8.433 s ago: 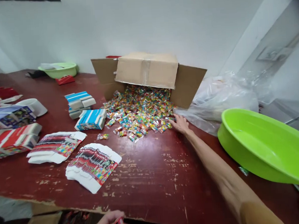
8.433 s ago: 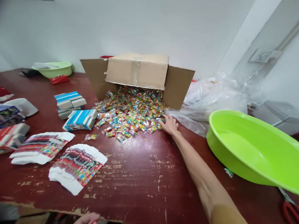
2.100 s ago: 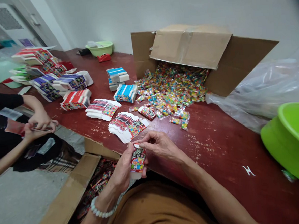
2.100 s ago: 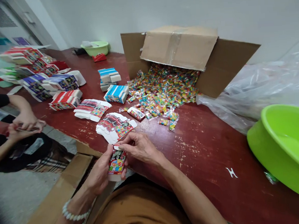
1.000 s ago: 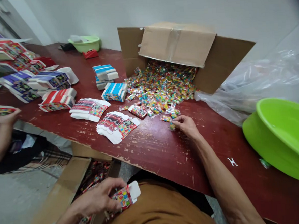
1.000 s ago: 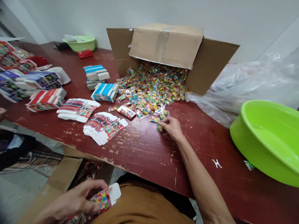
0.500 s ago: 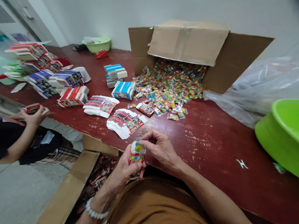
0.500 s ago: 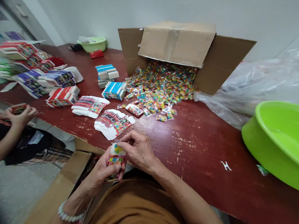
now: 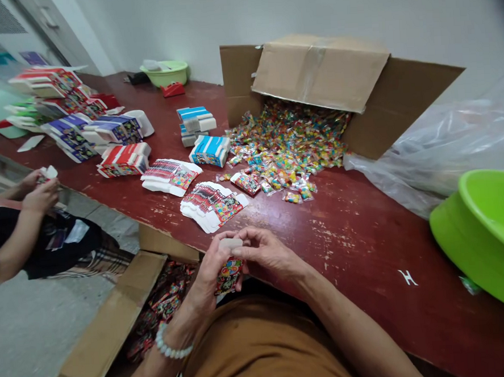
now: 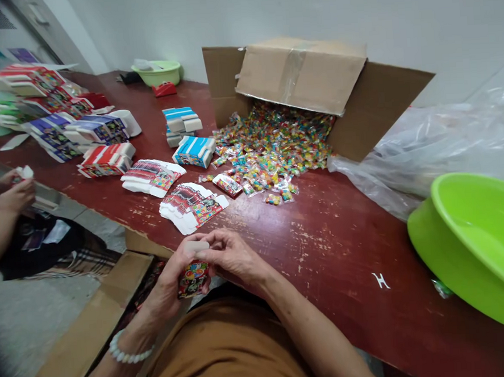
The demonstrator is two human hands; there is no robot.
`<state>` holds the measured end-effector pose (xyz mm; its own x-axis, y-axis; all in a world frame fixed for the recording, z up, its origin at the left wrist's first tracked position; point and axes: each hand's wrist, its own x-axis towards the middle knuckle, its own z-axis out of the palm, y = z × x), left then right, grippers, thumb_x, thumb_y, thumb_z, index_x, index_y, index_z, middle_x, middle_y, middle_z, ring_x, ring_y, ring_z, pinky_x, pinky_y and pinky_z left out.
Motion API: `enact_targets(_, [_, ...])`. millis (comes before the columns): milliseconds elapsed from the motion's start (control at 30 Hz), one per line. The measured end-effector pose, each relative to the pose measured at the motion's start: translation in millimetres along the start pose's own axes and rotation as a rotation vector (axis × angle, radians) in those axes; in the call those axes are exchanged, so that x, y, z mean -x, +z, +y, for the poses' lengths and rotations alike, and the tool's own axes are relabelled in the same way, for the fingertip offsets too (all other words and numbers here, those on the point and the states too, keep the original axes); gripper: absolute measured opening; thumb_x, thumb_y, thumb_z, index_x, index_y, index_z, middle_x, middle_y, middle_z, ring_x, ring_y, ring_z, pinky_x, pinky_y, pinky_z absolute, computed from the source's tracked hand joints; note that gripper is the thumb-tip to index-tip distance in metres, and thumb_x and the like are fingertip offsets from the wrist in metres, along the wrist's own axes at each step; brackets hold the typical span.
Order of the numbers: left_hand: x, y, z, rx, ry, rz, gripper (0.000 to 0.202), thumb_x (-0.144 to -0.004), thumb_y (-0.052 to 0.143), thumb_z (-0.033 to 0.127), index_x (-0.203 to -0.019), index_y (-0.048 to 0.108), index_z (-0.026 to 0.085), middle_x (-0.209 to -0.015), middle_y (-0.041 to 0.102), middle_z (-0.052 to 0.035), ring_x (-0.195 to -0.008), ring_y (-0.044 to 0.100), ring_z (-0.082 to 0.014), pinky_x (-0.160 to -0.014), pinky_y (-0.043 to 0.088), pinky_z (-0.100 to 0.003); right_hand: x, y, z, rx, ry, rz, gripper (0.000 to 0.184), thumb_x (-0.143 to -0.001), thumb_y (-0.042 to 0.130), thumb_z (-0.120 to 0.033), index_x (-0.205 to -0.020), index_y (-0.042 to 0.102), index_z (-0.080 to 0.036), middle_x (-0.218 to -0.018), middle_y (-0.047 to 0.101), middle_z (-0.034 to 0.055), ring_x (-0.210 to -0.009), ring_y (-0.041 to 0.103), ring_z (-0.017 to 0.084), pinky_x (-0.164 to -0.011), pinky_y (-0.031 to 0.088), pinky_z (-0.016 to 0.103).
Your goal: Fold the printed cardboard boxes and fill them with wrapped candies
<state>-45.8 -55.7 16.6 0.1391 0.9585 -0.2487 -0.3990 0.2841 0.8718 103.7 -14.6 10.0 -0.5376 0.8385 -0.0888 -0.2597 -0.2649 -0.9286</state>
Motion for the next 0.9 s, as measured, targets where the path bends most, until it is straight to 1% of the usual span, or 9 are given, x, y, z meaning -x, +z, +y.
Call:
enact_targets(67, [-1, -2.0, 0, 0.02, -0.015, -0.023, 0.045, -0.082, 0.072, 0.043, -0.116, 0.053, 0.02, -0.076, 0.071, -0.0002, -0.048, 0.065, -0.0155, -0.041, 0.052, -0.023, 0, 1, 1, 0.103, -0.168, 0.096, 0.023, -0.08, 0.079, -0.041, -0.078, 0.071, -0.02, -0.085, 0.07, 0.0027, -0.064, 0.064, 0.014, -0.059, 0.056, 0.029])
enact_targets(133, [-3, -5.4, 2, 0.109, -0.139, -0.114, 0.043, -0.086, 0.066, 0.051, -0.116, 0.052, 0.023, -0.074, 0.071, -0.0009, -0.046, 0.066, -0.0172, -0.041, 0.054, -0.025, 1, -2, 0, 0.301, -0.394, 0.152, 0.015, -0.085, 0.075, -0.036, -0.08, 0.075, -0.022, -0.092, 0.074, 0.0051, -0.081, 0.069, 0.018, -0.075, 0.058, 0.032])
enact_targets(233, [-4, -9.5, 5, 0.245, -0.305, -0.23, 0.045, -0.09, 0.053, 0.065, -0.111, 0.05, 0.025, -0.069, 0.072, -0.0024, -0.043, 0.067, -0.0203, -0.041, 0.055, -0.029, 5, -7, -6, 0.512, -0.549, 0.018, 0.012, -0.091, 0.069, -0.032, -0.089, 0.077, -0.024, -0.1, 0.077, 0.0055, -0.092, 0.071, 0.019, -0.087, 0.055, 0.034])
enact_targets(333, [-5, -8.7, 6, 0.274, -0.295, -0.217, 0.043, -0.094, 0.046, 0.063, -0.114, 0.05, 0.026, -0.069, 0.072, -0.0033, -0.044, 0.068, -0.0218, -0.042, 0.056, -0.031, 6, -6, -13, 0.512, -0.407, -0.035, 0.018, -0.092, 0.066, -0.036, -0.087, 0.076, -0.022, -0.096, 0.076, 0.0042, -0.082, 0.07, 0.016, -0.079, 0.056, 0.03])
enact_targets(433, [-6, -4.2, 5, 0.233, -0.214, -0.143, 0.047, -0.097, 0.042, 0.059, -0.125, 0.05, 0.022, -0.068, 0.072, -0.004, -0.041, 0.067, -0.0205, -0.039, 0.054, -0.028, 2, 0, -16, 0.274, -0.18, -0.005, 0.027, -0.085, 0.073, -0.043, -0.075, 0.071, -0.018, -0.084, 0.073, 0.003, -0.067, 0.067, 0.014, -0.059, 0.056, 0.026])
enact_targets(567, [-5, -1.2, 5, 0.17, -0.156, -0.116, 0.057, -0.097, 0.043, 0.06, -0.135, 0.047, 0.018, -0.066, 0.071, -0.004, -0.041, 0.066, -0.0197, -0.038, 0.052, -0.026, -7, 3, -14, 0.007, 0.007, -0.054, 0.032, -0.074, 0.083, -0.043, -0.07, 0.067, -0.016, -0.087, 0.073, 0.0041, -0.059, 0.065, 0.012, -0.047, 0.053, 0.023])
enact_targets(733, [-3, -7.2, 5, 0.17, -0.191, -0.136, 0.058, -0.096, 0.042, 0.062, -0.132, 0.049, 0.018, -0.063, 0.071, -0.0053, -0.041, 0.066, -0.02, -0.038, 0.053, -0.025, -3, -2, -12, 0.088, -0.046, -0.103, 0.027, -0.084, 0.075, -0.042, -0.078, 0.068, -0.017, -0.101, 0.072, 0.0053, -0.058, 0.062, 0.009, -0.052, 0.054, 0.024])
enact_targets(800, [-5, -9.0, 4, 0.19, -0.222, -0.132, 0.049, -0.096, 0.043, 0.058, -0.122, 0.055, 0.018, -0.06, 0.07, -0.0045, -0.039, 0.065, -0.0198, -0.037, 0.052, -0.025, 1, -4, -11, 0.245, -0.158, -0.12, 0.022, -0.089, 0.07, -0.04, -0.083, 0.069, -0.019, -0.108, 0.071, 0.0056, -0.073, 0.066, 0.013, -0.067, 0.057, 0.029])
enact_targets(900, [-10, -8.3, -1, 0.198, -0.236, -0.105, 0.03, -0.091, 0.053, 0.047, -0.102, 0.059, 0.019, -0.054, 0.065, -0.0003, -0.035, 0.062, -0.0196, -0.032, 0.05, -0.025, 3, -3, -2, 0.481, -0.318, -0.078, 0.014, -0.089, 0.069, -0.034, -0.085, 0.068, -0.021, -0.109, 0.07, 0.0053, -0.098, 0.066, 0.017, -0.089, 0.053, 0.034])
